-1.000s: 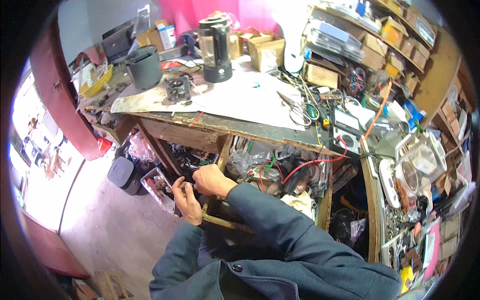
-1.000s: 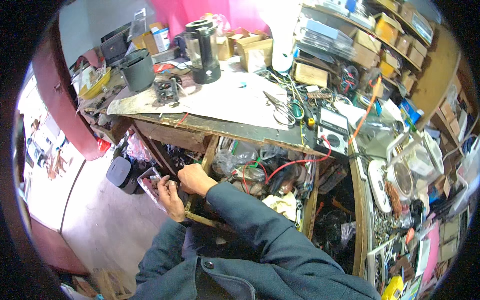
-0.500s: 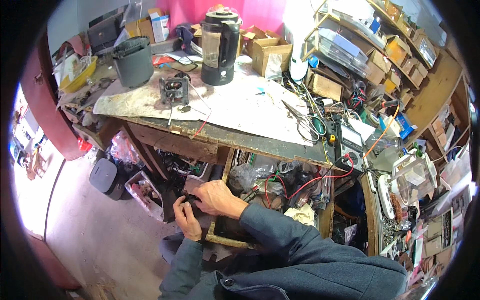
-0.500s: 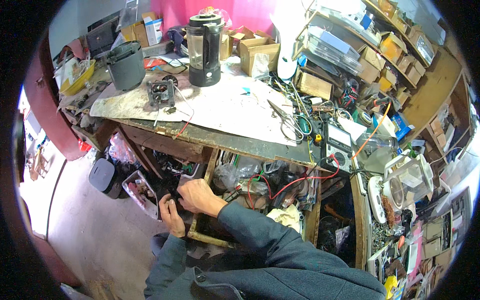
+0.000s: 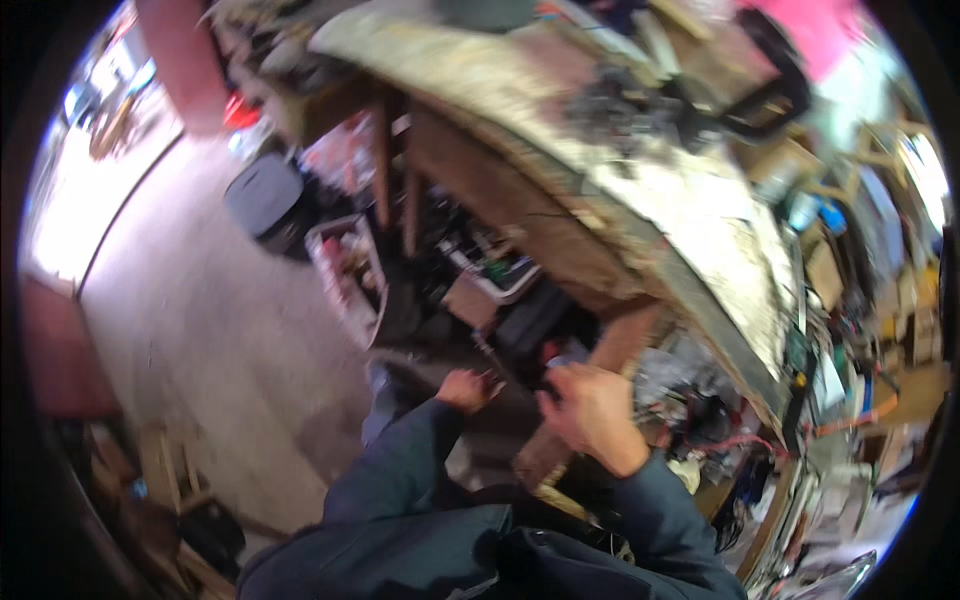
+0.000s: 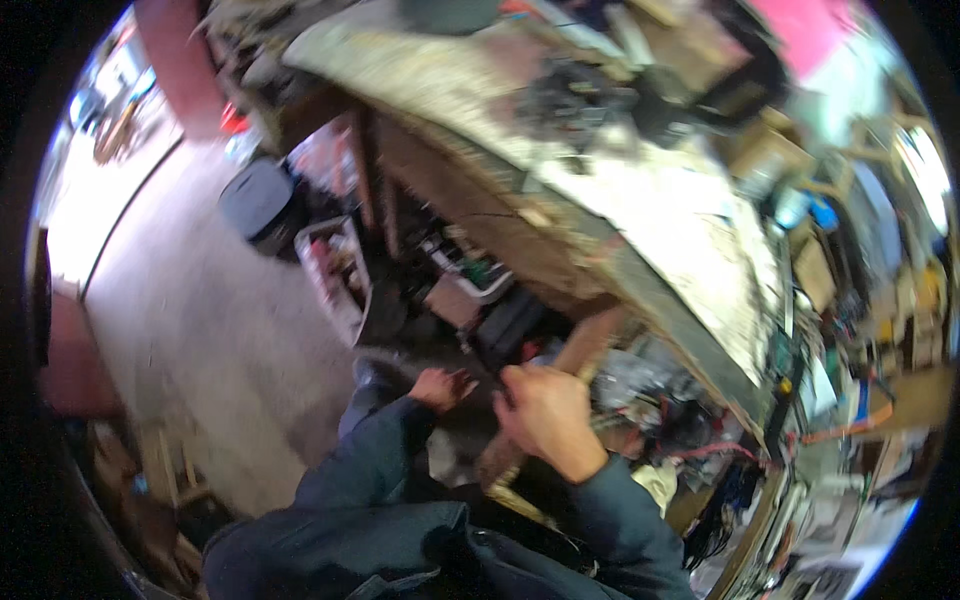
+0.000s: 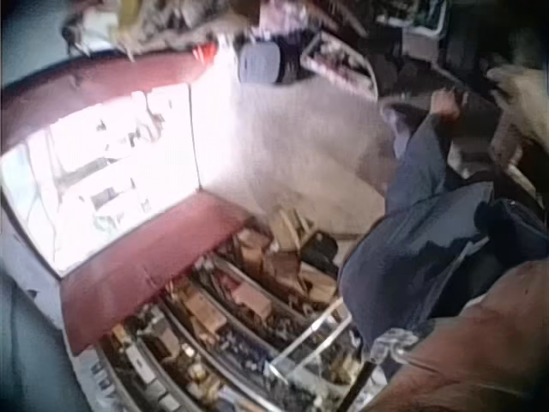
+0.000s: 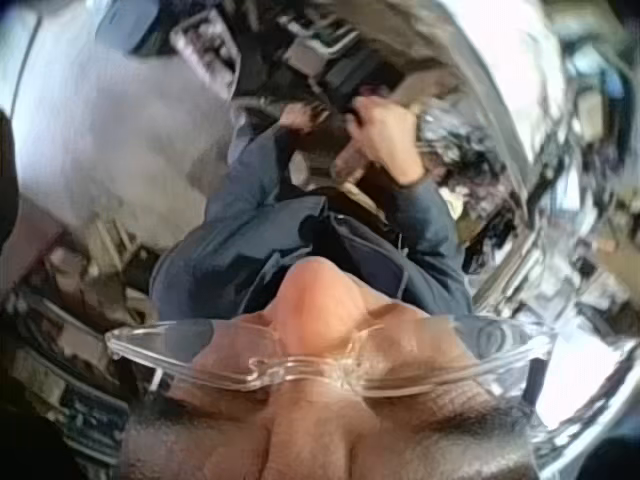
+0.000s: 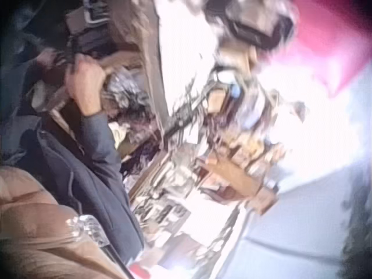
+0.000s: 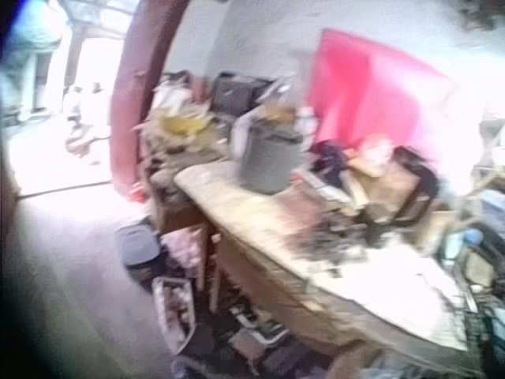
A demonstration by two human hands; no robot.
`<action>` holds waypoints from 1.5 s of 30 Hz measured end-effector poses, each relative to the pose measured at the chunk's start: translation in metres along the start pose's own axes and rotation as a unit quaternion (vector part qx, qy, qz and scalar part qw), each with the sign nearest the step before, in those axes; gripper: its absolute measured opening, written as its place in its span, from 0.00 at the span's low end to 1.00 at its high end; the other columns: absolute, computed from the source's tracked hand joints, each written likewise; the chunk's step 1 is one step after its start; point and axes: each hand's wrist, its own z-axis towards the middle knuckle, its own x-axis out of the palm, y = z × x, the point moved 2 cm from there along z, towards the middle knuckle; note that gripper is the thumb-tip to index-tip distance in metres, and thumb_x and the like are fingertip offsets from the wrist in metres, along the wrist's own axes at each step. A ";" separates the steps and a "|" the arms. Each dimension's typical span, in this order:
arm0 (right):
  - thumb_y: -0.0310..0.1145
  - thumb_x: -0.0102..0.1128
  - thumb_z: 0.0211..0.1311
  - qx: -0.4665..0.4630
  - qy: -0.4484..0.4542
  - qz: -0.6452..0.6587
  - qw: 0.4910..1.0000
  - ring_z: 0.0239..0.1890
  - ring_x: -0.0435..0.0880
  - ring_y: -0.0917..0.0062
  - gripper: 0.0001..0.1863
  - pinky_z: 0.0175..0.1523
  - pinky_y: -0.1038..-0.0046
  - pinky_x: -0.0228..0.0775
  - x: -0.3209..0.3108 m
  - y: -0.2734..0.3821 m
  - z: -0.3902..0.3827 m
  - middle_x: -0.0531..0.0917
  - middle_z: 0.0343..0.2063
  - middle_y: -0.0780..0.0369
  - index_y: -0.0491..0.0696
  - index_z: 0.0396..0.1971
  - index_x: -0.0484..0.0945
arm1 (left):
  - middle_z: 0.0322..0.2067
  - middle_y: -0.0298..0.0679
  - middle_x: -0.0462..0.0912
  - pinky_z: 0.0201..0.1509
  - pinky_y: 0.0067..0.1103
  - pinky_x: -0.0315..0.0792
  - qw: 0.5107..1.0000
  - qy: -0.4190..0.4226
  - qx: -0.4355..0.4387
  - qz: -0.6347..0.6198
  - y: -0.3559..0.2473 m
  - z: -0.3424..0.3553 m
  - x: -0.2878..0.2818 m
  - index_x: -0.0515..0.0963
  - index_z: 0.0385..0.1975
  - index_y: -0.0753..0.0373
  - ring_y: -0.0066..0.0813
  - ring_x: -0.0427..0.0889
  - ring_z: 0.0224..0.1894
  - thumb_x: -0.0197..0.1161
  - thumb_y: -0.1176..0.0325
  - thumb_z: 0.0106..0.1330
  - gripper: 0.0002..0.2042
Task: The person retrieves a screwdriver from a drawer and uses it to unscrew the base of a small appliance. They remove the base cover, expose the internal components, and continue to manipulate the appliance with the screwdriver.
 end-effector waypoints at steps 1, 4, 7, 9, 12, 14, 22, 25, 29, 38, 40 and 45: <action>0.39 0.69 0.52 -0.009 0.016 -0.012 1.000 0.30 0.85 0.58 0.10 0.34 0.57 0.77 -0.002 0.007 0.006 0.83 0.25 0.57 0.50 0.28 0.82 | 0.31 0.48 0.87 0.37 0.42 0.79 0.999 0.014 -0.026 -0.026 0.004 0.005 -0.018 0.84 0.47 0.52 0.51 0.86 0.33 0.53 0.44 0.74 0.21; 0.37 0.70 0.50 -0.031 0.046 -0.044 0.997 0.29 0.85 0.60 0.09 0.33 0.59 0.77 -0.009 0.024 0.027 0.82 0.25 0.59 0.50 0.29 0.83 | 0.28 0.49 0.85 0.36 0.42 0.77 0.994 0.016 -0.044 -0.097 0.013 0.010 -0.057 0.85 0.45 0.56 0.52 0.85 0.31 0.54 0.44 0.73 0.22; 0.32 0.72 0.48 -0.062 0.043 -0.018 0.997 0.27 0.84 0.60 0.08 0.32 0.61 0.75 -0.003 0.024 0.037 0.82 0.25 0.59 0.48 0.29 0.84 | 0.23 0.49 0.83 0.32 0.43 0.76 0.990 0.014 -0.028 -0.135 0.022 0.012 -0.066 0.85 0.42 0.58 0.52 0.83 0.28 0.56 0.45 0.71 0.22; 0.32 0.72 0.47 -0.056 0.068 -0.033 0.996 0.26 0.83 0.60 0.08 0.32 0.61 0.75 -0.003 0.023 0.037 0.82 0.24 0.57 0.47 0.27 0.84 | 0.22 0.49 0.82 0.30 0.42 0.76 0.988 0.000 -0.030 -0.151 0.030 0.012 -0.079 0.83 0.43 0.60 0.51 0.83 0.26 0.57 0.46 0.70 0.22; 0.33 0.73 0.45 -0.053 0.111 -0.076 0.990 0.23 0.80 0.61 0.09 0.30 0.62 0.71 -0.003 0.020 0.036 0.78 0.20 0.58 0.48 0.23 0.81 | 0.16 0.47 0.79 0.25 0.42 0.75 0.985 -0.039 -0.061 -0.158 0.039 0.003 -0.072 0.82 0.45 0.62 0.50 0.82 0.21 0.59 0.48 0.70 0.21; 0.35 0.73 0.43 -0.076 0.094 -0.040 0.992 0.21 0.79 0.63 0.09 0.27 0.63 0.69 0.000 0.012 0.032 0.77 0.18 0.60 0.50 0.23 0.81 | 0.16 0.48 0.80 0.25 0.43 0.76 0.985 -0.004 -0.036 -0.168 0.045 -0.005 -0.072 0.81 0.44 0.62 0.51 0.83 0.21 0.57 0.48 0.72 0.21; 0.35 0.68 0.57 -0.093 0.155 -0.036 0.983 0.17 0.73 0.63 0.08 0.23 0.62 0.67 -0.004 0.034 0.054 0.74 0.17 0.57 0.46 0.25 0.83 | 0.14 0.50 0.78 0.23 0.44 0.76 0.962 0.057 -0.070 -0.257 0.058 -0.016 -0.084 0.80 0.39 0.63 0.54 0.82 0.19 0.50 0.42 0.76 0.27; 0.34 0.69 0.56 -0.092 0.180 -0.042 0.978 0.17 0.74 0.63 0.08 0.23 0.62 0.67 0.006 0.033 0.057 0.74 0.17 0.58 0.46 0.25 0.83 | 0.14 0.49 0.78 0.23 0.44 0.76 0.959 0.057 -0.068 -0.270 0.063 -0.014 -0.080 0.80 0.39 0.63 0.53 0.82 0.19 0.50 0.41 0.76 0.27; 0.34 0.69 0.54 -0.088 0.197 -0.047 0.975 0.17 0.74 0.63 0.07 0.23 0.62 0.66 0.012 0.031 0.059 0.74 0.17 0.58 0.46 0.25 0.82 | 0.15 0.49 0.79 0.25 0.44 0.77 0.958 0.057 -0.069 -0.272 0.068 -0.015 -0.082 0.80 0.40 0.64 0.53 0.83 0.20 0.52 0.44 0.76 0.25; 0.33 0.70 0.51 -0.076 0.217 -0.050 0.972 0.17 0.74 0.64 0.07 0.23 0.62 0.66 0.008 0.029 0.056 0.74 0.17 0.59 0.47 0.25 0.82 | 0.20 0.49 0.82 0.26 0.44 0.75 0.953 0.096 -0.046 -0.285 0.075 -0.004 -0.096 0.82 0.42 0.69 0.51 0.83 0.23 0.59 0.58 0.68 0.17; 0.33 0.70 0.50 -0.075 0.219 -0.051 0.971 0.17 0.74 0.64 0.07 0.23 0.62 0.66 0.011 0.031 0.056 0.74 0.17 0.59 0.47 0.25 0.82 | 0.20 0.48 0.81 0.27 0.44 0.76 0.954 0.064 -0.050 -0.289 0.073 -0.005 -0.085 0.82 0.42 0.68 0.52 0.83 0.23 0.60 0.61 0.65 0.16; 0.33 0.70 0.49 -0.077 0.221 -0.053 0.971 0.17 0.74 0.64 0.07 0.23 0.62 0.66 0.013 0.031 0.058 0.75 0.17 0.60 0.48 0.24 0.81 | 0.19 0.50 0.81 0.28 0.43 0.78 0.954 0.043 -0.043 -0.295 0.076 -0.004 -0.092 0.82 0.33 0.68 0.52 0.85 0.24 0.56 0.60 0.71 0.15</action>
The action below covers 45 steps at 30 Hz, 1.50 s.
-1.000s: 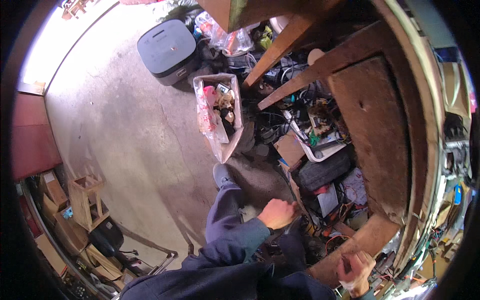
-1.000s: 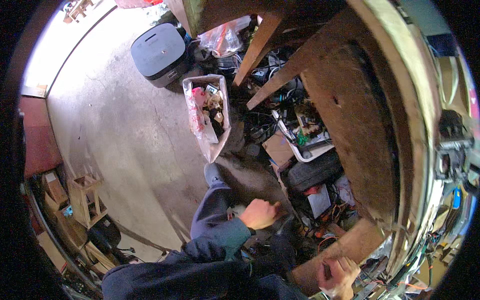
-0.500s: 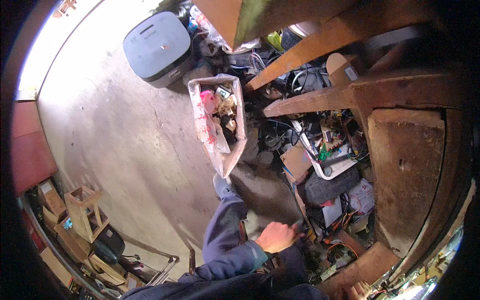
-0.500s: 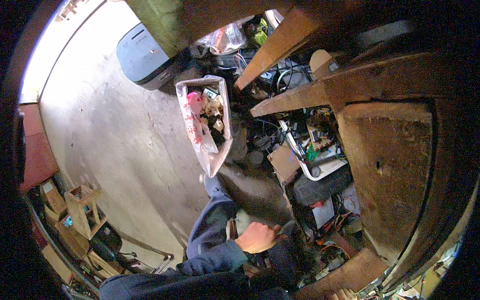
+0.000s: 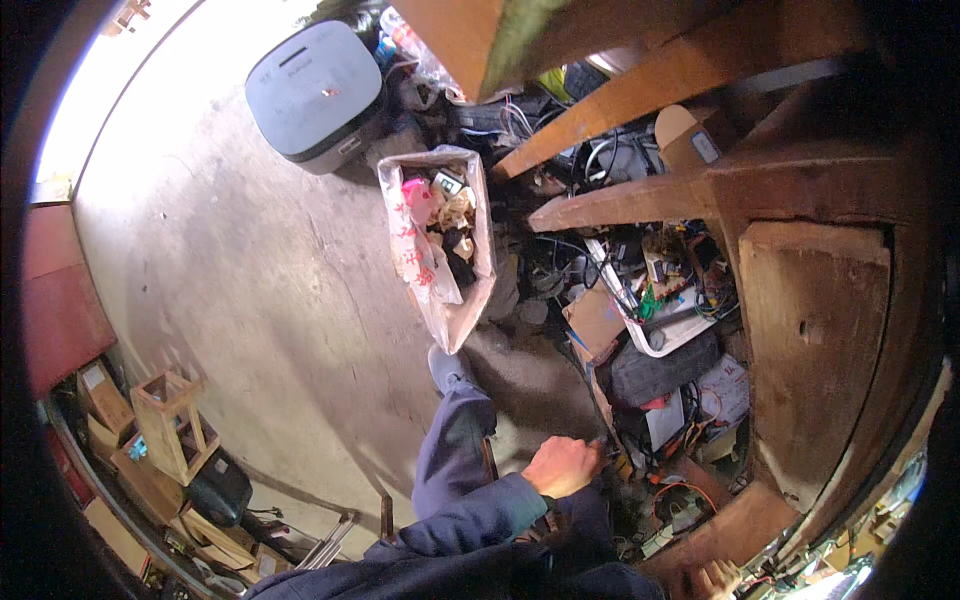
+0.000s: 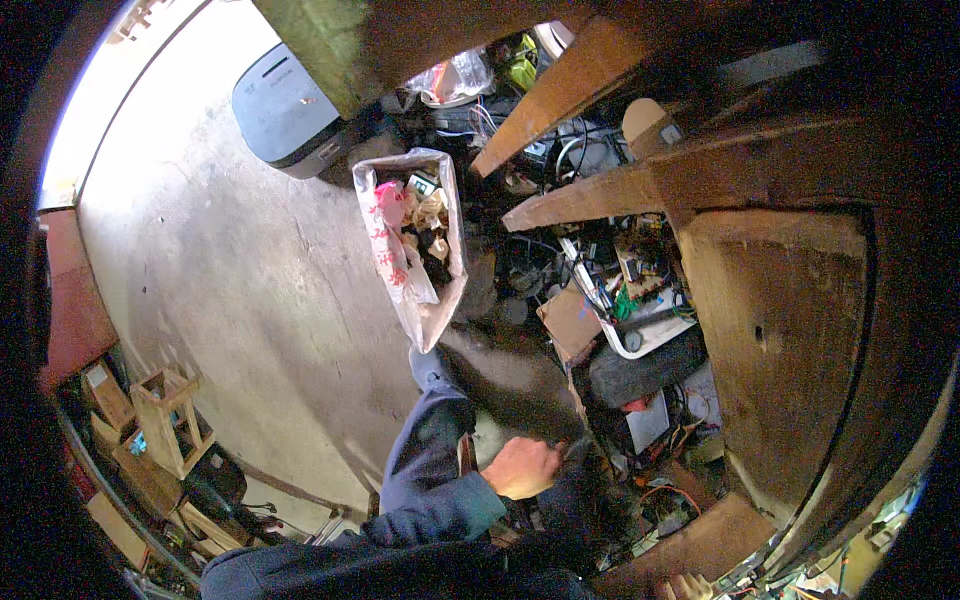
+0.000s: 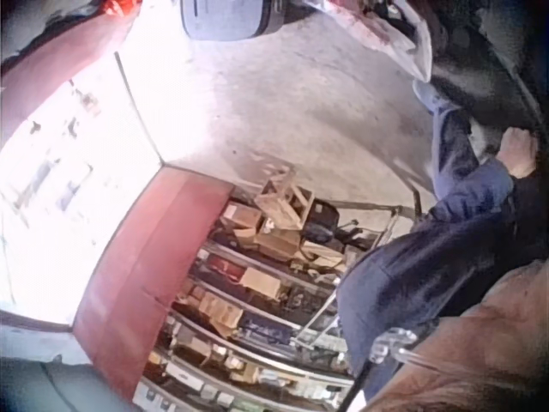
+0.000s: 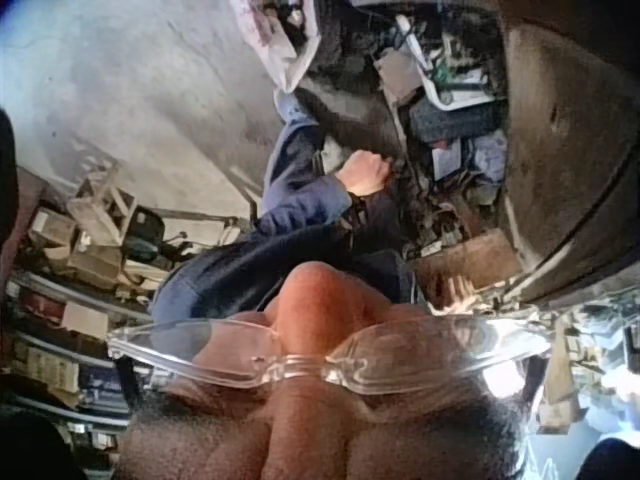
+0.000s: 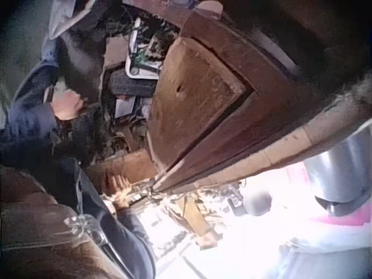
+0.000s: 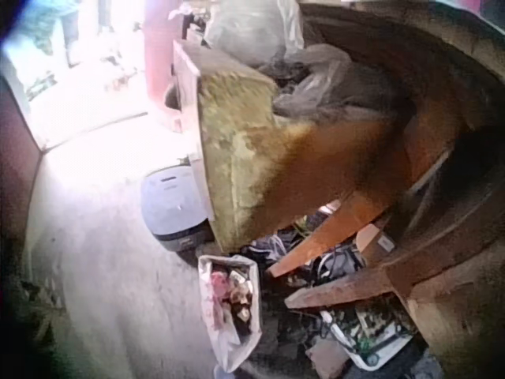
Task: The person retrieves a screwdriver from a drawer and uses it to unscrew the base of a small appliance. They remove the base cover, expose the internal components, and continue to manipulate the appliance with the screwdriver.
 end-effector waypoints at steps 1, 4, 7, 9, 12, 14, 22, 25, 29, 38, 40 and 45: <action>0.33 0.70 0.48 0.001 0.001 -0.002 1.000 0.17 0.74 0.64 0.07 0.23 0.62 0.66 0.002 0.000 0.002 0.75 0.17 0.60 0.48 0.24 0.81 | 0.20 0.50 0.82 0.28 0.43 0.78 1.000 0.007 -0.008 0.002 0.002 0.000 0.003 0.82 0.33 0.68 0.52 0.85 0.25 0.56 0.61 0.71 0.15; 0.33 0.70 0.47 0.000 0.000 -0.002 1.000 0.17 0.74 0.64 0.07 0.24 0.63 0.66 0.004 -0.001 0.005 0.75 0.17 0.60 0.48 0.24 0.81 | 0.22 0.51 0.83 0.30 0.43 0.79 0.999 0.017 -0.034 0.006 0.005 -0.003 0.006 0.81 0.32 0.68 0.53 0.86 0.27 0.56 0.64 0.68 0.13; 0.32 0.71 0.46 0.005 0.004 -0.002 1.000 0.17 0.74 0.64 0.07 0.24 0.63 0.66 0.003 0.001 0.006 0.75 0.17 0.60 0.48 0.24 0.81 | 0.22 0.51 0.83 0.30 0.43 0.79 0.999 0.031 -0.040 0.014 0.010 -0.004 0.007 0.81 0.31 0.67 0.54 0.86 0.27 0.56 0.63 0.68 0.13; 0.32 0.71 0.45 0.003 0.006 -0.003 1.000 0.17 0.74 0.64 0.08 0.24 0.63 0.66 0.004 -0.002 0.008 0.75 0.17 0.60 0.48 0.24 0.81 | 0.22 0.51 0.83 0.30 0.43 0.79 0.999 0.030 -0.041 0.007 0.009 -0.005 0.000 0.81 0.30 0.67 0.54 0.86 0.27 0.56 0.63 0.68 0.13; 0.32 0.71 0.44 0.003 0.012 -0.004 1.000 0.17 0.74 0.65 0.08 0.24 0.63 0.66 0.001 -0.003 0.005 0.75 0.17 0.61 0.48 0.24 0.81 | 0.22 0.51 0.82 0.31 0.43 0.79 0.999 0.037 -0.035 0.009 0.012 -0.002 0.004 0.81 0.30 0.67 0.54 0.86 0.28 0.56 0.63 0.68 0.13; 0.32 0.71 0.43 0.005 0.016 -0.006 1.000 0.17 0.74 0.65 0.08 0.24 0.63 0.66 0.000 -0.004 0.003 0.75 0.18 0.61 0.49 0.24 0.81 | 0.22 0.51 0.82 0.32 0.43 0.79 0.998 0.044 -0.040 0.008 0.011 -0.001 0.008 0.81 0.30 0.66 0.54 0.86 0.28 0.56 0.63 0.68 0.13; 0.31 0.72 0.40 0.014 0.022 -0.017 1.000 0.17 0.75 0.65 0.09 0.24 0.63 0.66 0.000 -0.009 -0.021 0.75 0.18 0.62 0.49 0.23 0.80 | 0.24 0.50 0.84 0.33 0.44 0.79 0.998 0.044 -0.032 0.018 0.010 0.005 0.013 0.82 0.31 0.65 0.54 0.86 0.29 0.55 0.64 0.68 0.12; 0.31 0.72 0.39 0.019 0.019 -0.022 0.999 0.17 0.75 0.65 0.10 0.24 0.63 0.66 0.002 -0.014 -0.031 0.75 0.18 0.62 0.49 0.23 0.80 | 0.23 0.49 0.84 0.32 0.43 0.79 0.999 0.038 -0.020 0.033 0.008 0.004 0.015 0.81 0.31 0.65 0.53 0.86 0.28 0.55 0.64 0.68 0.12; 0.31 0.72 0.38 0.021 0.018 -0.031 0.999 0.17 0.75 0.66 0.10 0.24 0.63 0.65 0.004 -0.021 -0.045 0.75 0.18 0.62 0.50 0.23 0.80 | 0.23 0.50 0.84 0.31 0.45 0.78 0.999 0.025 -0.030 0.030 0.007 -0.001 0.024 0.81 0.32 0.65 0.55 0.86 0.27 0.54 0.64 0.69 0.12; 0.29 0.71 0.40 0.019 -0.007 -0.015 1.000 0.18 0.77 0.65 0.09 0.25 0.63 0.66 0.001 -0.012 -0.037 0.76 0.18 0.62 0.51 0.23 0.79 | 0.24 0.51 0.84 0.32 0.44 0.78 0.998 0.025 -0.040 0.035 0.002 -0.006 0.035 0.80 0.29 0.67 0.55 0.86 0.28 0.51 0.64 0.71 0.15; 0.28 0.71 0.42 0.023 -0.007 -0.017 1.000 0.19 0.77 0.65 0.08 0.25 0.62 0.66 0.003 -0.016 -0.044 0.76 0.19 0.62 0.51 0.23 0.78 | 0.23 0.51 0.84 0.31 0.44 0.78 0.998 0.006 -0.051 0.039 0.003 -0.006 0.034 0.80 0.30 0.68 0.55 0.86 0.27 0.52 0.64 0.71 0.14; 0.27 0.70 0.42 0.038 -0.017 -0.005 0.999 0.19 0.76 0.64 0.09 0.26 0.62 0.66 0.000 -0.016 -0.038 0.78 0.21 0.61 0.51 0.25 0.78 | 0.19 0.45 0.81 0.27 0.41 0.74 0.997 -0.034 -0.015 0.074 0.003 -0.004 0.046 0.83 0.32 0.64 0.47 0.83 0.23 0.57 0.62 0.67 0.12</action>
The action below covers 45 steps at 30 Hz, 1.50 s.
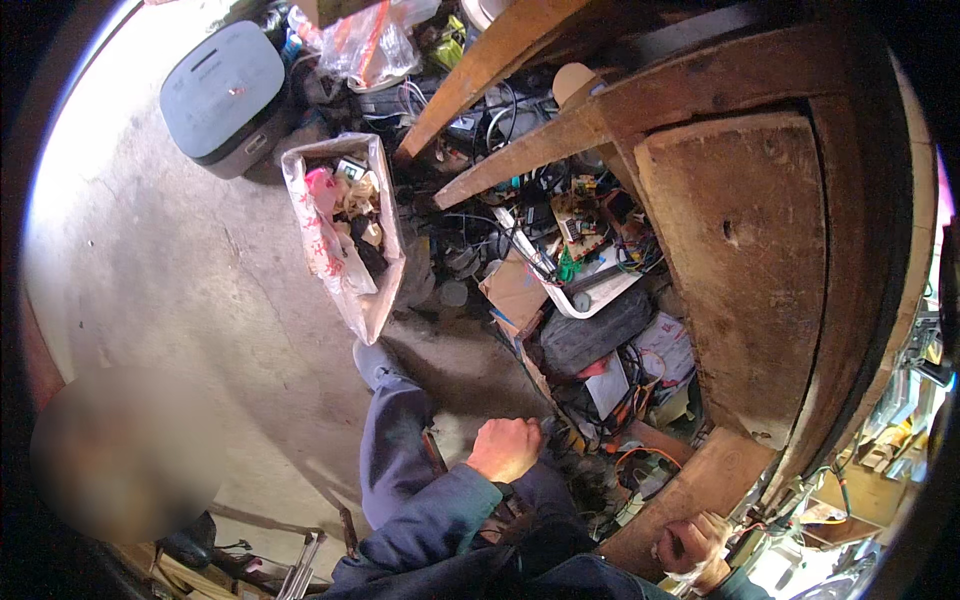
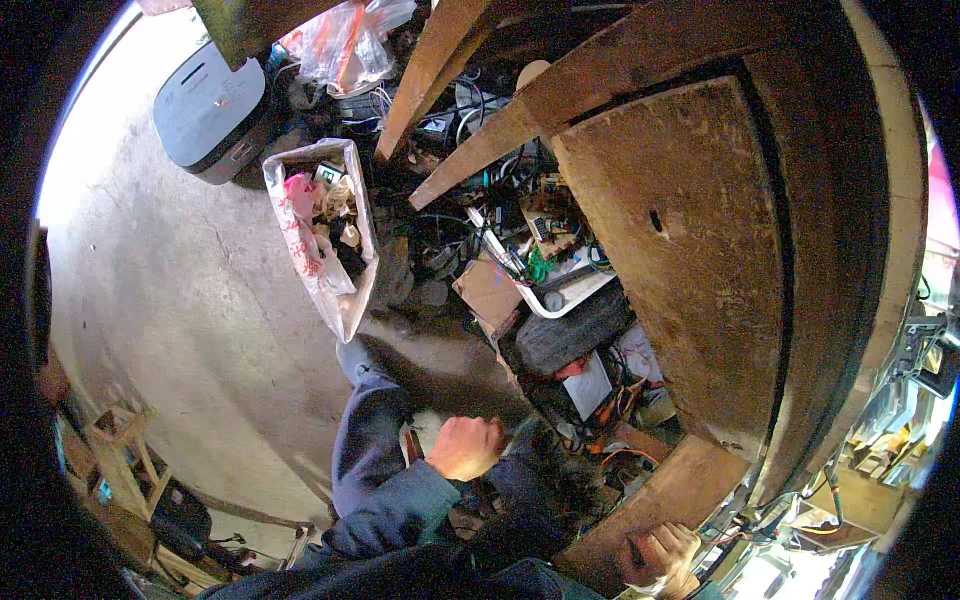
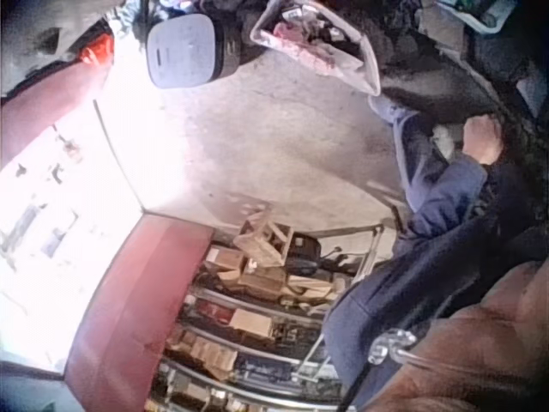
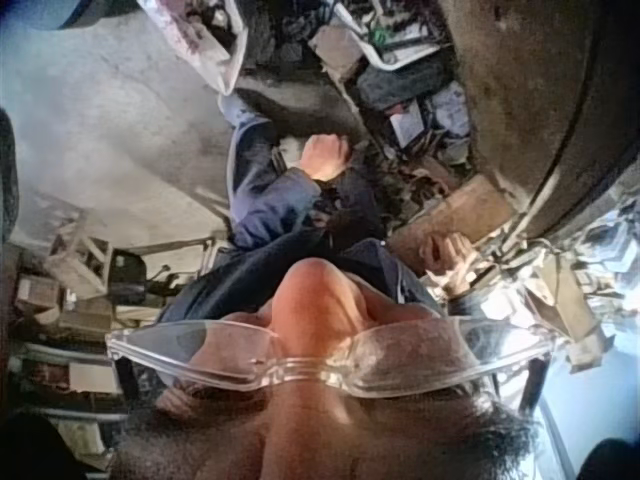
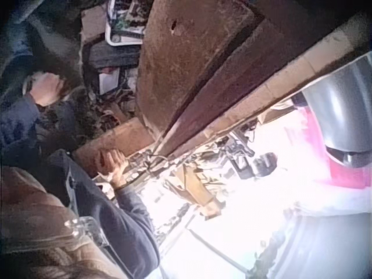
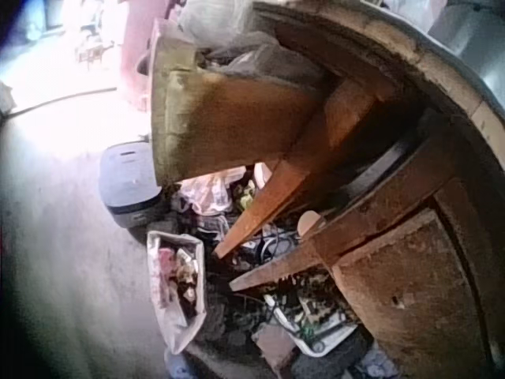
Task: The person retrieves a screwdriver from a drawer and uses it to unscrew the base of a small appliance. They remove the base cover, expose the internal components, and continue to manipulate the appliance with the screwdriver.
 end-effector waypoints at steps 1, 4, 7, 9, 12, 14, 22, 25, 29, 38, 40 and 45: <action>0.26 0.70 0.41 -0.003 -0.006 0.000 1.000 0.19 0.76 0.63 0.09 0.26 0.62 0.66 -0.001 0.001 0.002 0.78 0.21 0.61 0.51 0.24 0.78 | 0.19 0.45 0.81 0.27 0.41 0.75 1.000 0.002 0.001 -0.001 -0.001 0.001 0.000 0.83 0.33 0.64 0.47 0.83 0.23 0.57 0.62 0.68 0.12; 0.26 0.70 0.40 -0.007 -0.005 -0.004 1.000 0.19 0.76 0.64 0.09 0.26 0.62 0.66 -0.001 0.001 -0.001 0.78 0.21 0.61 0.50 0.24 0.78 | 0.20 0.45 0.82 0.28 0.42 0.76 1.000 0.005 0.010 0.010 -0.004 0.001 -0.003 0.83 0.33 0.65 0.48 0.84 0.24 0.57 0.62 0.68 0.13; 0.27 0.69 0.40 -0.010 -0.007 -0.011 1.000 0.19 0.76 0.65 0.08 0.26 0.63 0.67 -0.001 0.003 0.004 0.78 0.20 0.62 0.50 0.23 0.79 | 0.23 0.48 0.84 0.30 0.42 0.79 0.999 0.038 0.000 -0.017 -0.004 0.002 -0.014 0.80 0.32 0.66 0.50 0.86 0.26 0.56 0.64 0.67 0.11; 0.27 0.69 0.41 -0.008 -0.009 -0.014 1.000 0.18 0.76 0.65 0.07 0.26 0.64 0.67 -0.001 0.005 0.006 0.78 0.20 0.62 0.51 0.22 0.79 | 0.23 0.48 0.84 0.30 0.41 0.79 1.000 0.024 -0.002 -0.016 -0.004 0.002 -0.015 0.80 0.31 0.65 0.50 0.86 0.27 0.56 0.65 0.67 0.11; 0.28 0.69 0.41 -0.006 -0.007 -0.016 1.000 0.18 0.76 0.65 0.06 0.26 0.64 0.67 0.000 0.004 0.004 0.78 0.20 0.62 0.51 0.21 0.79 | 0.23 0.48 0.85 0.29 0.41 0.79 1.000 0.016 -0.002 -0.023 -0.004 0.002 -0.016 0.80 0.31 0.65 0.50 0.87 0.27 0.55 0.65 0.67 0.11; 0.28 0.69 0.42 -0.007 -0.005 -0.018 1.000 0.18 0.76 0.65 0.06 0.26 0.64 0.67 0.000 0.002 0.002 0.78 0.19 0.62 0.51 0.21 0.79 | 0.23 0.48 0.84 0.29 0.41 0.79 1.000 0.019 -0.003 -0.023 -0.005 0.002 -0.018 0.80 0.30 0.65 0.49 0.87 0.27 0.55 0.65 0.68 0.11; 0.29 0.71 0.41 0.002 0.016 -0.027 1.000 0.17 0.76 0.66 0.08 0.24 0.64 0.68 -0.002 0.006 0.005 0.76 0.18 0.63 0.50 0.22 0.80 | 0.21 0.46 0.84 0.29 0.41 0.78 1.000 0.005 -0.015 -0.017 -0.003 0.001 -0.022 0.82 0.30 0.64 0.48 0.86 0.25 0.54 0.66 0.70 0.12; 0.30 0.72 0.41 -0.002 0.002 -0.035 0.999 0.17 0.77 0.66 0.09 0.24 0.64 0.68 0.000 0.005 0.005 0.76 0.18 0.62 0.50 0.22 0.79 | 0.21 0.46 0.84 0.29 0.40 0.78 1.000 -0.004 -0.006 -0.012 -0.005 0.001 -0.023 0.82 0.31 0.65 0.48 0.86 0.25 0.53 0.66 0.71 0.12; 0.29 0.72 0.40 -0.012 0.005 -0.029 0.999 0.17 0.77 0.66 0.09 0.24 0.64 0.68 -0.002 0.006 0.008 0.76 0.18 0.62 0.50 0.22 0.79 | 0.21 0.46 0.84 0.30 0.40 0.78 1.000 0.006 -0.012 -0.014 -0.001 0.003 -0.025 0.81 0.30 0.65 0.49 0.86 0.26 0.54 0.65 0.71 0.12; 0.25 0.70 0.43 -0.023 -0.021 -0.030 0.999 0.17 0.77 0.65 0.07 0.24 0.64 0.68 0.000 0.006 0.005 0.77 0.17 0.62 0.50 0.23 0.80 | 0.21 0.46 0.83 0.29 0.41 0.78 0.999 -0.045 -0.012 0.004 0.000 -0.002 -0.027 0.79 0.28 0.64 0.48 0.87 0.27 0.57 0.64 0.66 0.11; 0.29 0.72 0.40 -0.017 -0.030 -0.035 0.999 0.18 0.78 0.66 0.08 0.25 0.65 0.69 0.004 0.005 -0.002 0.76 0.17 0.62 0.50 0.22 0.80 | 0.21 0.46 0.83 0.29 0.40 0.78 0.999 -0.042 -0.023 -0.002 -0.008 -0.001 -0.036 0.80 0.28 0.64 0.47 0.87 0.27 0.57 0.64 0.65 0.11; 0.30 0.72 0.41 -0.030 -0.048 -0.037 0.998 0.18 0.79 0.65 0.08 0.25 0.64 0.71 -0.002 0.010 0.005 0.78 0.18 0.61 0.49 0.22 0.81 | 0.22 0.47 0.83 0.30 0.42 0.78 0.999 -0.038 -0.010 0.033 -0.009 -0.001 -0.031 0.82 0.28 0.64 0.50 0.86 0.27 0.59 0.63 0.64 0.11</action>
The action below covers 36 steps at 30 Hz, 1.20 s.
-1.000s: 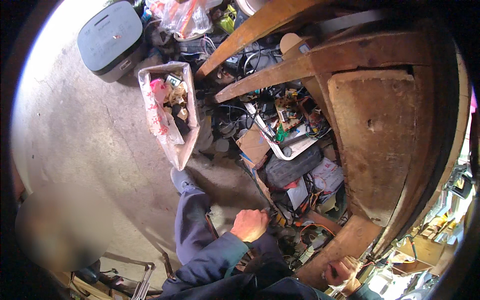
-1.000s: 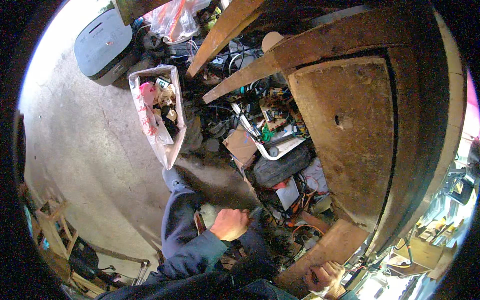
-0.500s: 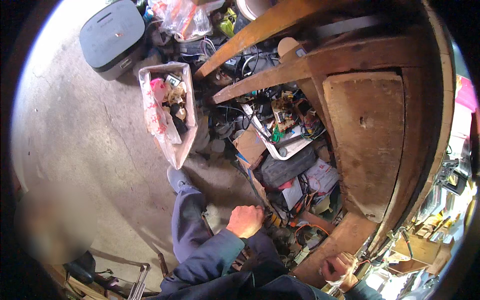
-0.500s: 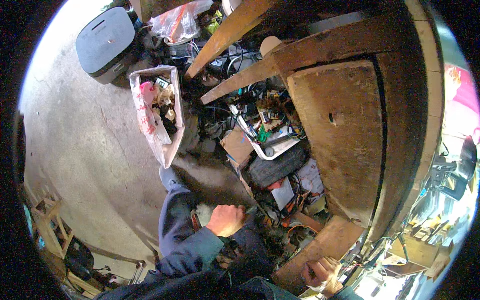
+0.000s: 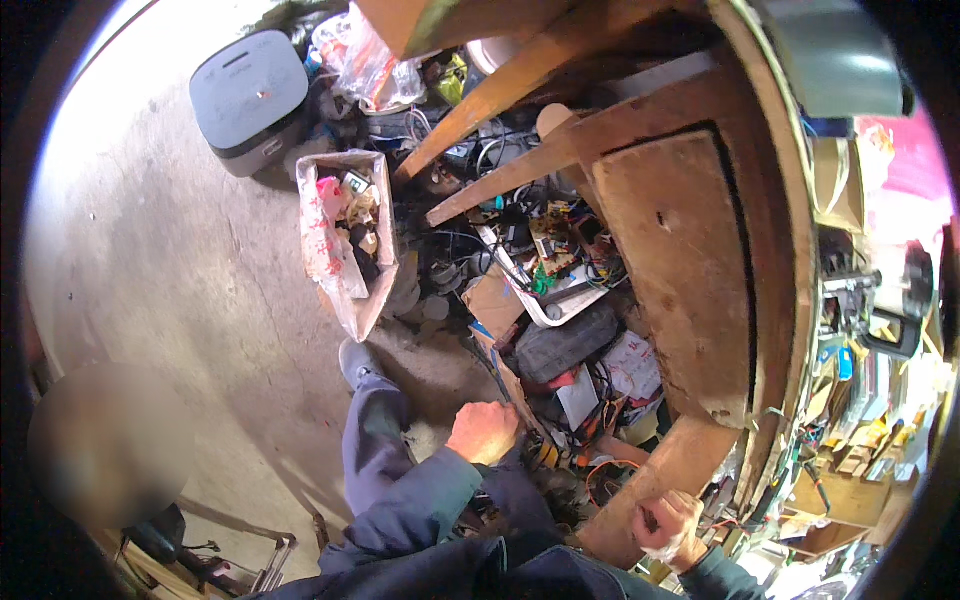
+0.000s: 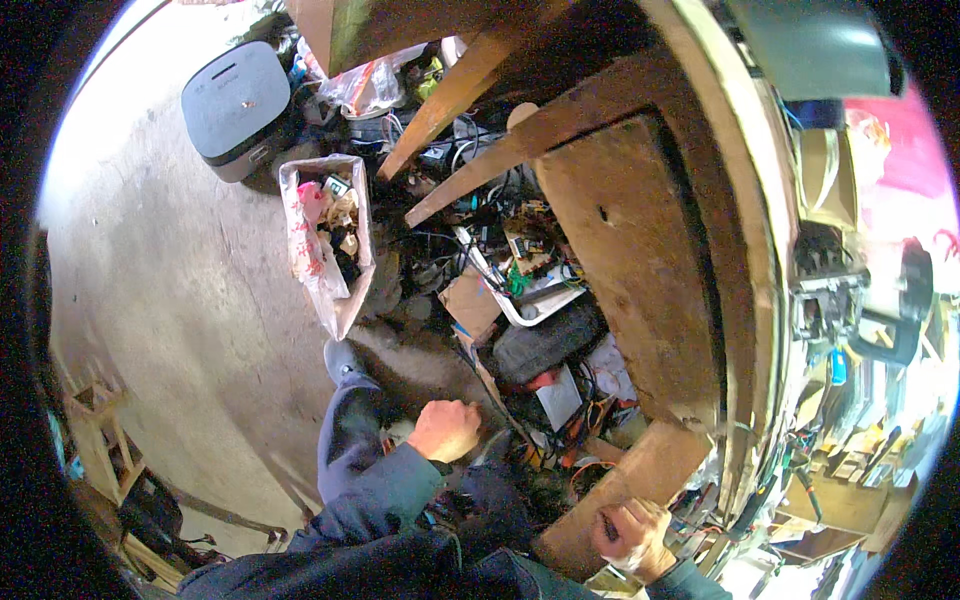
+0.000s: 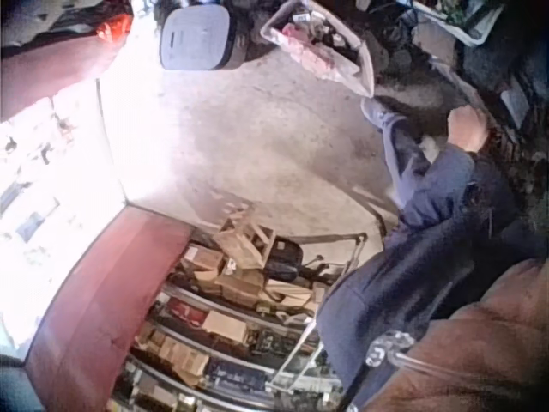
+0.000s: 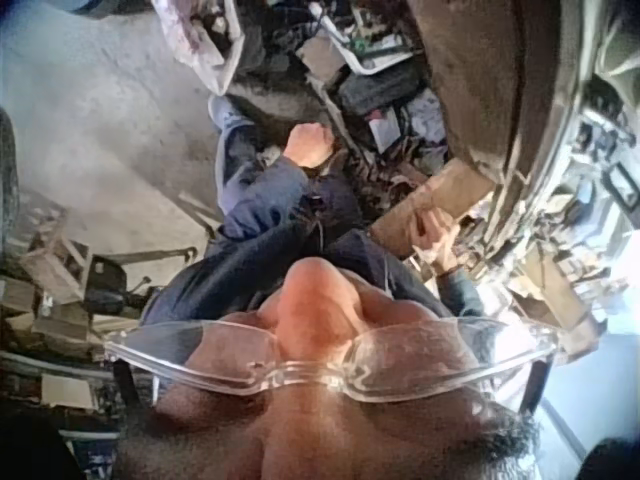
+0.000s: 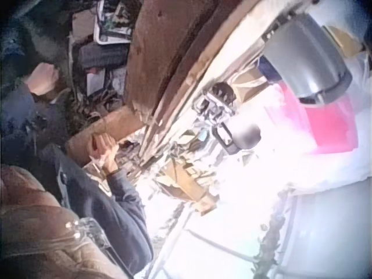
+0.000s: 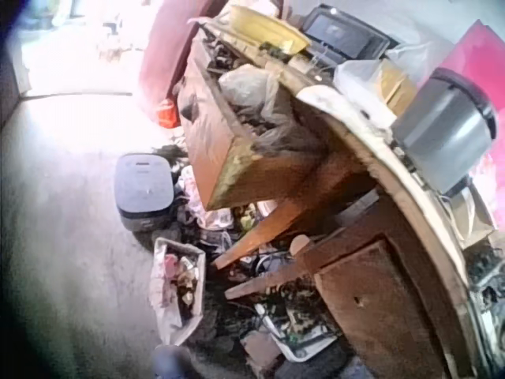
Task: The person retrieves a screwdriver from a drawer and uses it to unscrew the base of a small appliance. They remove the base cover, expose the internal components, and continue to manipulate the appliance with the screwdriver.
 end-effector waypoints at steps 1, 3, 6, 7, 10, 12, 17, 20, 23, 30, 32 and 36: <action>0.30 0.72 0.42 -0.002 -0.012 0.004 1.000 0.18 0.79 0.65 0.08 0.25 0.64 0.71 -0.001 0.001 0.000 0.78 0.18 0.61 0.49 0.22 0.81 | 0.22 0.48 0.83 0.30 0.43 0.78 1.000 -0.002 0.005 0.009 0.001 -0.001 0.004 0.83 0.28 0.64 0.51 0.85 0.27 0.59 0.62 0.63 0.12; 0.30 0.72 0.43 0.007 -0.041 0.010 0.999 0.18 0.79 0.65 0.07 0.25 0.64 0.71 0.004 0.000 -0.005 0.78 0.18 0.61 0.50 0.21 0.80 | 0.23 0.47 0.84 0.31 0.42 0.79 0.999 0.002 0.002 0.038 -0.001 -0.003 -0.003 0.82 0.29 0.63 0.50 0.86 0.28 0.60 0.56 0.65 0.15; 0.30 0.71 0.46 0.008 -0.054 0.011 0.998 0.19 0.79 0.65 0.07 0.26 0.63 0.71 0.001 0.004 -0.002 0.77 0.18 0.61 0.50 0.21 0.80 | 0.25 0.46 0.85 0.32 0.43 0.80 0.997 -0.006 -0.021 0.077 0.003 -0.002 0.000 0.82 0.29 0.61 0.49 0.87 0.31 0.59 0.54 0.67 0.16; 0.31 0.71 0.48 0.009 -0.058 0.015 0.998 0.20 0.79 0.65 0.07 0.26 0.63 0.71 0.004 0.003 -0.002 0.77 0.18 0.61 0.50 0.21 0.79 | 0.27 0.45 0.86 0.33 0.42 0.81 0.994 -0.001 -0.032 0.102 0.002 -0.002 -0.006 0.83 0.30 0.61 0.49 0.87 0.32 0.59 0.52 0.68 0.17; 0.35 0.68 0.53 0.025 -0.073 0.021 0.997 0.23 0.82 0.61 0.08 0.29 0.59 0.75 0.007 0.002 -0.006 0.79 0.21 0.60 0.50 0.24 0.79 | 0.29 0.48 0.86 0.36 0.42 0.82 0.990 -0.026 -0.045 0.130 -0.002 0.001 -0.009 0.86 0.33 0.58 0.51 0.87 0.33 0.59 0.47 0.69 0.19; 0.38 0.65 0.56 0.040 -0.061 0.022 0.997 0.26 0.84 0.58 0.08 0.31 0.57 0.77 0.007 -0.001 -0.009 0.81 0.24 0.58 0.50 0.27 0.79 | 0.29 0.49 0.86 0.37 0.43 0.81 0.991 -0.033 -0.039 0.128 -0.002 0.008 -0.004 0.86 0.31 0.60 0.52 0.87 0.34 0.62 0.46 0.67 0.20; 0.40 0.61 0.58 0.038 -0.076 0.024 0.996 0.31 0.87 0.56 0.11 0.37 0.54 0.81 0.009 -0.011 -0.018 0.85 0.30 0.56 0.47 0.30 0.80 | 0.28 0.51 0.85 0.36 0.45 0.78 0.990 -0.088 0.009 0.111 -0.041 0.029 0.039 0.83 0.29 0.58 0.54 0.86 0.35 0.65 0.46 0.63 0.20; 0.40 0.61 0.56 0.040 -0.142 0.037 0.988 0.34 0.87 0.56 0.11 0.36 0.54 0.79 0.008 -0.007 -0.025 0.84 0.27 0.56 0.47 0.29 0.80 | 0.40 0.53 0.86 0.43 0.43 0.79 0.993 -0.107 0.044 0.004 -0.053 0.026 0.084 0.83 0.44 0.56 0.56 0.86 0.42 0.65 0.50 0.66 0.17; 0.39 0.63 0.53 0.029 -0.212 0.082 0.973 0.34 0.86 0.55 0.11 0.38 0.54 0.79 0.011 -0.013 -0.025 0.84 0.28 0.56 0.46 0.26 0.81 | 0.43 0.54 0.86 0.48 0.39 0.79 0.985 -0.113 0.069 -0.111 -0.038 0.049 0.134 0.82 0.50 0.59 0.57 0.85 0.47 0.65 0.52 0.68 0.19; 0.39 0.63 0.51 0.027 -0.279 0.134 0.951 0.34 0.86 0.54 0.10 0.39 0.53 0.78 0.025 -0.018 -0.026 0.85 0.28 0.55 0.46 0.25 0.81 | 0.31 0.35 0.82 0.39 0.26 0.73 0.961 -0.103 0.033 -0.255 -0.106 -0.029 0.057 0.82 0.44 0.65 0.27 0.80 0.35 0.62 0.61 0.74 0.13; 0.39 0.63 0.51 0.017 -0.280 0.137 0.950 0.34 0.86 0.54 0.10 0.39 0.53 0.78 0.020 -0.016 -0.028 0.85 0.28 0.55 0.47 0.25 0.81 | 0.27 0.28 0.78 0.34 0.22 0.69 0.956 -0.115 0.004 -0.269 -0.166 -0.068 0.013 0.81 0.43 0.65 0.18 0.73 0.30 0.60 0.65 0.76 0.09; 0.38 0.63 0.52 -0.031 -0.348 0.132 0.928 0.32 0.85 0.53 0.10 0.36 0.53 0.77 0.027 -0.009 -0.021 0.84 0.25 0.53 0.47 0.24 0.80 | 0.36 0.45 0.87 0.47 0.26 0.77 0.940 -0.255 0.081 -0.212 -0.213 -0.105 -0.017 0.81 0.47 0.69 0.30 0.85 0.40 0.66 0.64 0.72 0.14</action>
